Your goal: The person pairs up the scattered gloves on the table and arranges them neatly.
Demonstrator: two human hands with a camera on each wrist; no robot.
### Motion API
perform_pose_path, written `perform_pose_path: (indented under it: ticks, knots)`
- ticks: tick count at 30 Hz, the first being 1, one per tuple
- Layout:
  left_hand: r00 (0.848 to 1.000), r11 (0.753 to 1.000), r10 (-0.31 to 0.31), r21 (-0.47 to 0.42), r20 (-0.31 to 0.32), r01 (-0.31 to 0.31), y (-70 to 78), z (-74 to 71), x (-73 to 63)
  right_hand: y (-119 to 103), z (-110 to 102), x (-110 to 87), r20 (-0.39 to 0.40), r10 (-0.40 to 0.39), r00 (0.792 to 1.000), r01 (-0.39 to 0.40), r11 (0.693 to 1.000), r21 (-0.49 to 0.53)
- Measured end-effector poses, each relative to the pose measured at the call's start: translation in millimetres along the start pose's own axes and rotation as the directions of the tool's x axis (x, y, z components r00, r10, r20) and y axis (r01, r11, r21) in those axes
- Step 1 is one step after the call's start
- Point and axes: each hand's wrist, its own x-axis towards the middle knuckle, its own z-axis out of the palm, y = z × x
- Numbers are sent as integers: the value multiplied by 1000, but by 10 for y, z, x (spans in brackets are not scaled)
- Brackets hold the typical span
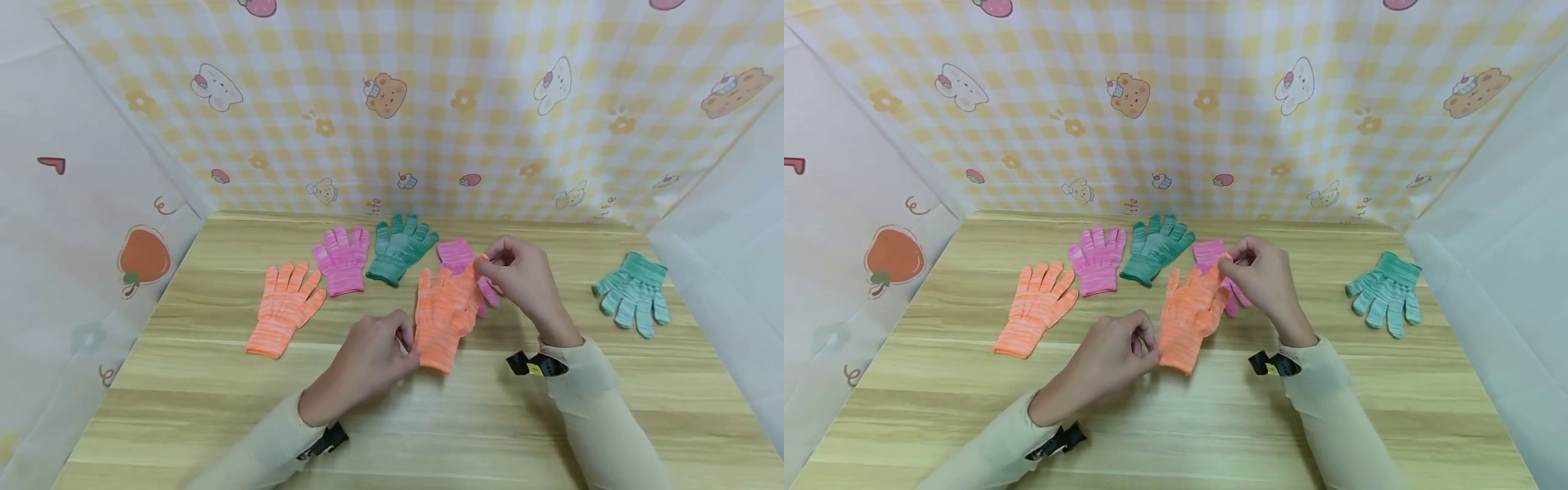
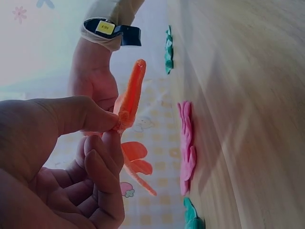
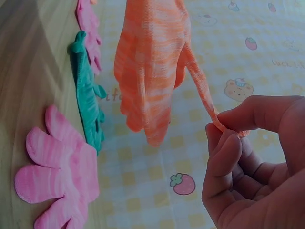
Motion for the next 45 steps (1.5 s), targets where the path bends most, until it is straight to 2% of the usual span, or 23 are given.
perform_pose_path:
  ticks: [12,23,33,39,45]
  knots:
    - [1000,1000,-13,-2,-11,13,-55,45,14,129,100,69,-29,-16,999,16,1000,-21]
    - [1000,1000,-19,11,12,19,-88,108,-10,216,160,116,-5,-3,1000,3,1000,-28]
    - [1000,1000,19,14,22,-19,-111,171,-21,221,232,129,17,27,1000,-26,999,-44]
    - [999,999,30,42,31,-31,-117,184,-23,226,277,138,28,13,1000,-11,998,-58]
    - [998,999,16,40,66,-19,-112,194,-41,274,347,144,50,-14,999,17,997,-69]
